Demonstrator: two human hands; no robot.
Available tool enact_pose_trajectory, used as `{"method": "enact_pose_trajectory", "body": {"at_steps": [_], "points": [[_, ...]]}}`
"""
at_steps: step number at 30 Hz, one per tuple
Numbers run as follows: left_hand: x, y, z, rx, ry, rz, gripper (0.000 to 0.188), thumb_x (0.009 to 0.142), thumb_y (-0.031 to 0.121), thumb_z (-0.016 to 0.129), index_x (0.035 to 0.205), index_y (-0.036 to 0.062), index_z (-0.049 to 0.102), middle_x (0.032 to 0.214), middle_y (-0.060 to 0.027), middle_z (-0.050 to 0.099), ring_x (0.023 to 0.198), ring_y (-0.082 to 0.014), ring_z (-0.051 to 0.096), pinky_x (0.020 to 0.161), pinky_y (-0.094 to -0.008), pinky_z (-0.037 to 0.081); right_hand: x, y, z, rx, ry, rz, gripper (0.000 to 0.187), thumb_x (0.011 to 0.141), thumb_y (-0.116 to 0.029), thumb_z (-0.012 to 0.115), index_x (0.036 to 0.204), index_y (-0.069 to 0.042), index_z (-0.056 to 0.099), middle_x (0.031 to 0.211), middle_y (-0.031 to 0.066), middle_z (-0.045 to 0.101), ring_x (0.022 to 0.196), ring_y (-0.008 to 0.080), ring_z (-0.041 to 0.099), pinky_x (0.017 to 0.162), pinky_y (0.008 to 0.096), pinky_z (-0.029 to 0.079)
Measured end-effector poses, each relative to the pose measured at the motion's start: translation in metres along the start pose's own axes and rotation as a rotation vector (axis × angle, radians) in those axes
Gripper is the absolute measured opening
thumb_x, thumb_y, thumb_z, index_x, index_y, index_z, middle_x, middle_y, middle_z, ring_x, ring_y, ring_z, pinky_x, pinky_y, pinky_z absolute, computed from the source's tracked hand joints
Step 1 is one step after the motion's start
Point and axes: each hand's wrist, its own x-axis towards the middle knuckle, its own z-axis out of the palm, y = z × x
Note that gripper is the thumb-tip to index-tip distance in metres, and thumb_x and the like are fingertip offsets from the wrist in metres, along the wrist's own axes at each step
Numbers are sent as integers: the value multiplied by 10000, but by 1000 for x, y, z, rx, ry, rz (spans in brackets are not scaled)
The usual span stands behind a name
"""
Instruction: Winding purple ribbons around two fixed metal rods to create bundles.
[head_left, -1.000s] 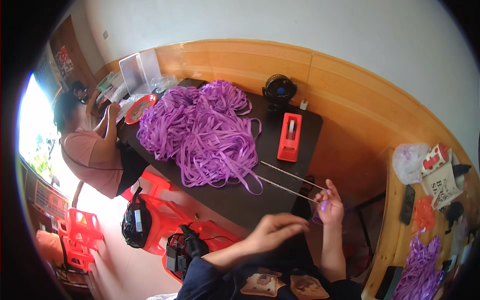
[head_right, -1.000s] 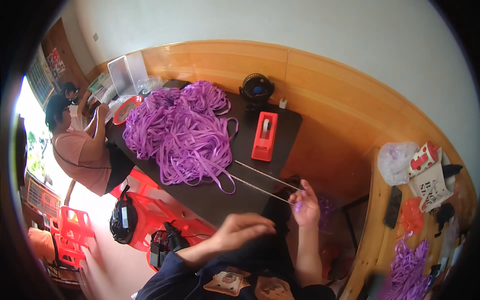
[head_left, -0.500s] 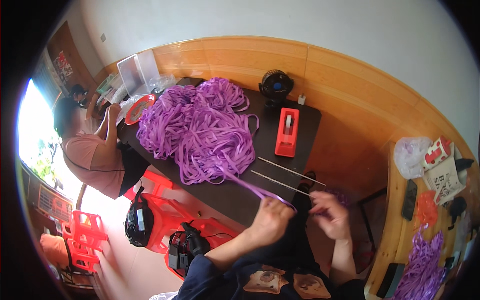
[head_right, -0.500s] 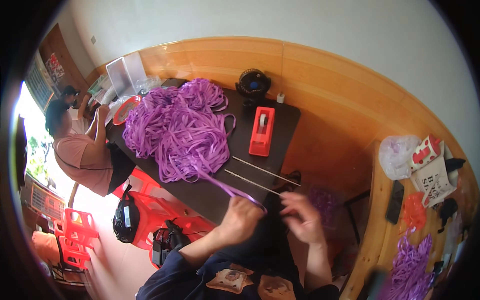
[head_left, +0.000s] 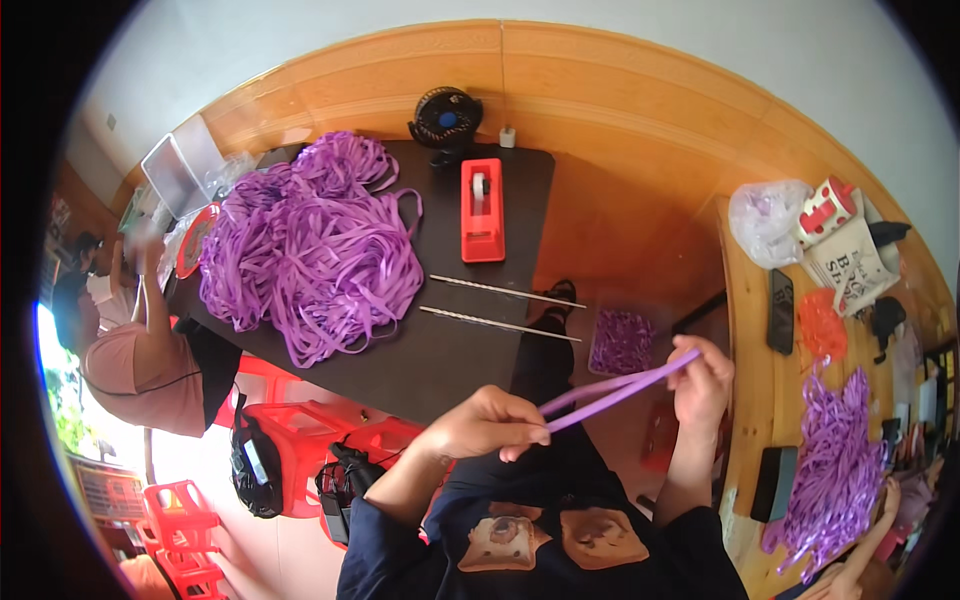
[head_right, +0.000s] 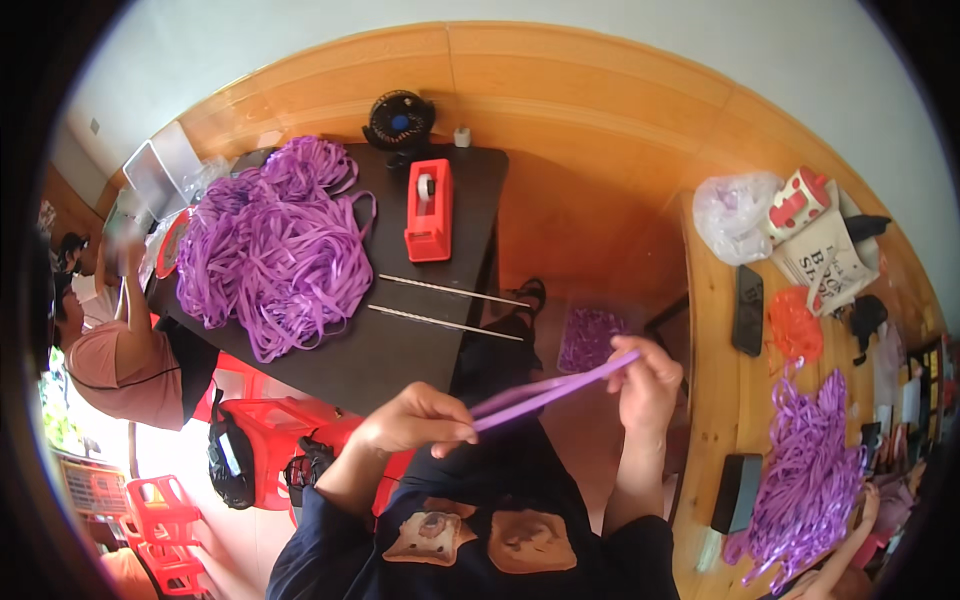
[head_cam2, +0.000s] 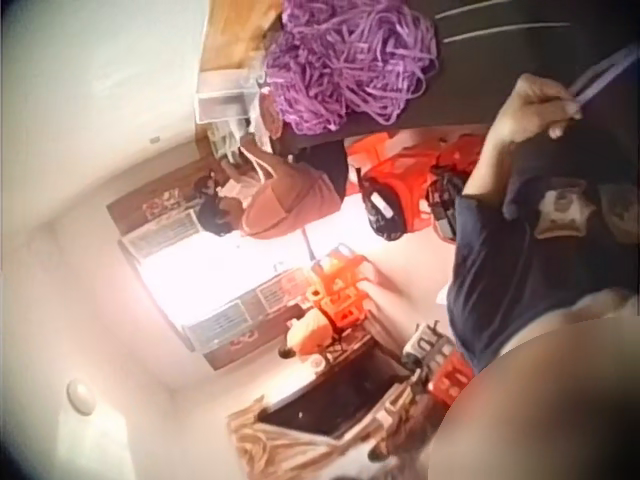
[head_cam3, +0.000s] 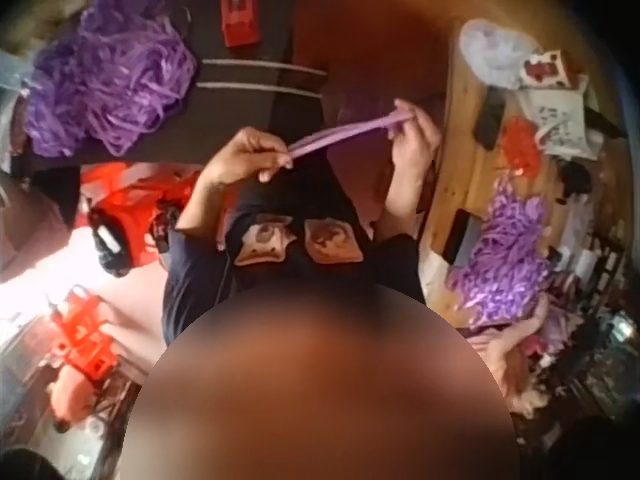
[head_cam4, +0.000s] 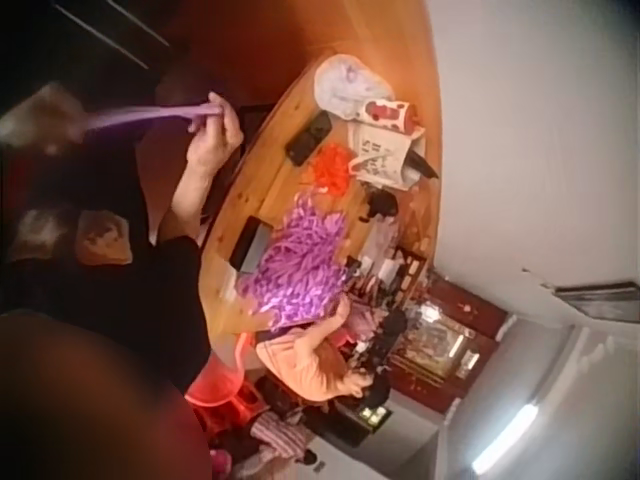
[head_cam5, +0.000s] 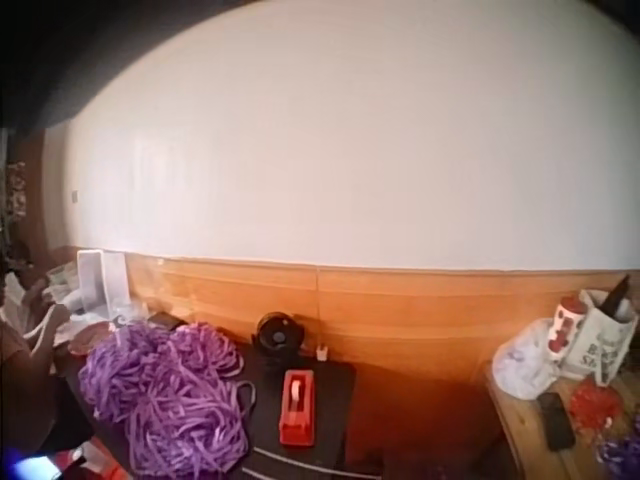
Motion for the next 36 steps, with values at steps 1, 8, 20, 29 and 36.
{"method": "enact_pose_trajectory", "body": {"at_steps": [1,8,20,29,36], "points": [[-2,-1,-3,-53,13,16,143,912,91,600,911,-33,671,621,-12,580,547,-64,521,522,-208,416,2,2,-11,48,82,22,180,900,-72,559,998,48,650,698,116,615,503,117,496,466,219,382],[22,-7,9,-236,113,92,171,912,57,554,889,-73,662,681,-111,629,605,-155,605,598,-253,489,-17,76,-67,-48,370,263,254,860,-56,633,1109,-6,632,755,65,650,535,53,499,478,175,385],[45,-18,28,-455,93,28,303,990,187,456,1052,-54,628,754,-105,647,557,-109,552,509,-219,448,-31,7,43,-473,-599,-212,376,744,125,611,1101,9,609,758,99,589,686,181,609,601,286,468],[28,-34,27,-302,150,-129,165,927,114,588,1015,2,671,720,-4,597,547,-17,455,457,-144,292,-22,-4,30,-657,-476,-463,226,706,102,642,908,2,657,737,93,600,593,199,562,518,279,426],[31,-39,28,-381,127,-91,150,929,149,597,922,16,665,693,17,574,555,-14,462,460,-138,307,-32,-7,36,-397,-765,-222,320,686,-54,747,997,-31,678,1002,101,641,893,243,586,857,360,398]]}}
